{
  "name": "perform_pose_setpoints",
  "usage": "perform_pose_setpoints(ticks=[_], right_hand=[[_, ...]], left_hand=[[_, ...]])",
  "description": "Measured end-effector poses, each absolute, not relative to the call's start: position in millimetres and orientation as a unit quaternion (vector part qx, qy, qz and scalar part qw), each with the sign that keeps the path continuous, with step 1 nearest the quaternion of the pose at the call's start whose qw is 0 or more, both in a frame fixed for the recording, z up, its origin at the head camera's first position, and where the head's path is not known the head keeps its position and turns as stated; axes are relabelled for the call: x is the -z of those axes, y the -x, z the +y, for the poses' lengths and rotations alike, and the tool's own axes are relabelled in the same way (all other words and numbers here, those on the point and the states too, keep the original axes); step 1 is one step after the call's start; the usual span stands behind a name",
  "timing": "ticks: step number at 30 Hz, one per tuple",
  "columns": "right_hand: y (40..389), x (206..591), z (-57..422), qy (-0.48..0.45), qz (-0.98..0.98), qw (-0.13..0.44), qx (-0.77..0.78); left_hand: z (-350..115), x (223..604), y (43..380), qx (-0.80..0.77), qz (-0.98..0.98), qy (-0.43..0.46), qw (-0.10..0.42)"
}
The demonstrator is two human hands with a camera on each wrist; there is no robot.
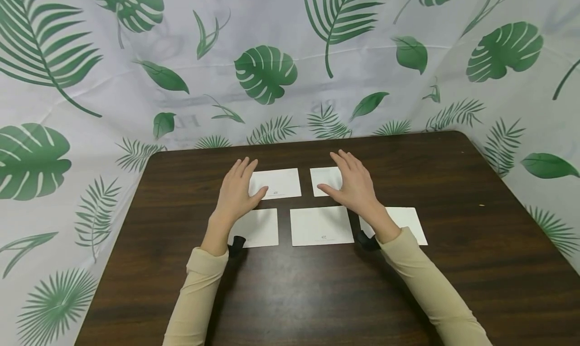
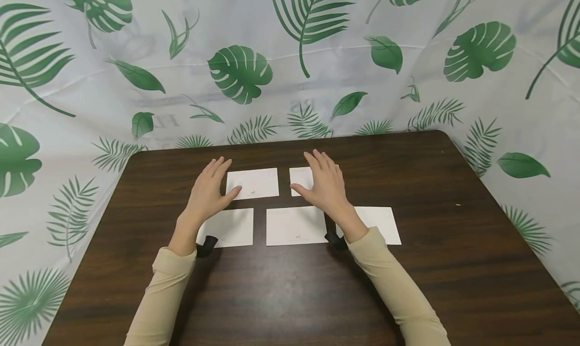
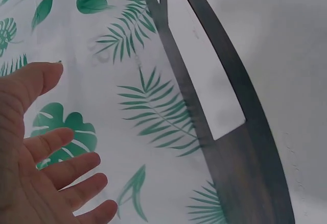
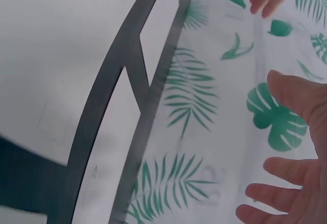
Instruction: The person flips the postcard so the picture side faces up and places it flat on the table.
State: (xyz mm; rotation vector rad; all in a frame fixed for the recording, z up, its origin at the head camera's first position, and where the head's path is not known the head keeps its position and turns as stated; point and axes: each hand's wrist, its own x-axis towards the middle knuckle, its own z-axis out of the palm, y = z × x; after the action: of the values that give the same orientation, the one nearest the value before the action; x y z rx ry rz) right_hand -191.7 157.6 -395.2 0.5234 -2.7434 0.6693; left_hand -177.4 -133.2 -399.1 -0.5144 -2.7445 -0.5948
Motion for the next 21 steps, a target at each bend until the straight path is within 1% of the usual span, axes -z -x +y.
perform_pose_setpoints(ticks=[7,11,21], right_hand=[[199.5,400.4,143.9,-0.186,-0.932,0.133,-0.28],[204.3,402.9,137.2,-0.194,-0.921,0.123,-0.314],[221.9,416.2,128.5,-0.221,-0.896,0.07,-0.38]], left_hand=[[-146.5,404.7,187.6,0.254,-0.944,0.175,0.121],[-152.6,404.1,192.5,0.283,-0.94,0.164,0.1],[-165.0,406.7,211.8,0.347,-0.926,0.145,0.039]])
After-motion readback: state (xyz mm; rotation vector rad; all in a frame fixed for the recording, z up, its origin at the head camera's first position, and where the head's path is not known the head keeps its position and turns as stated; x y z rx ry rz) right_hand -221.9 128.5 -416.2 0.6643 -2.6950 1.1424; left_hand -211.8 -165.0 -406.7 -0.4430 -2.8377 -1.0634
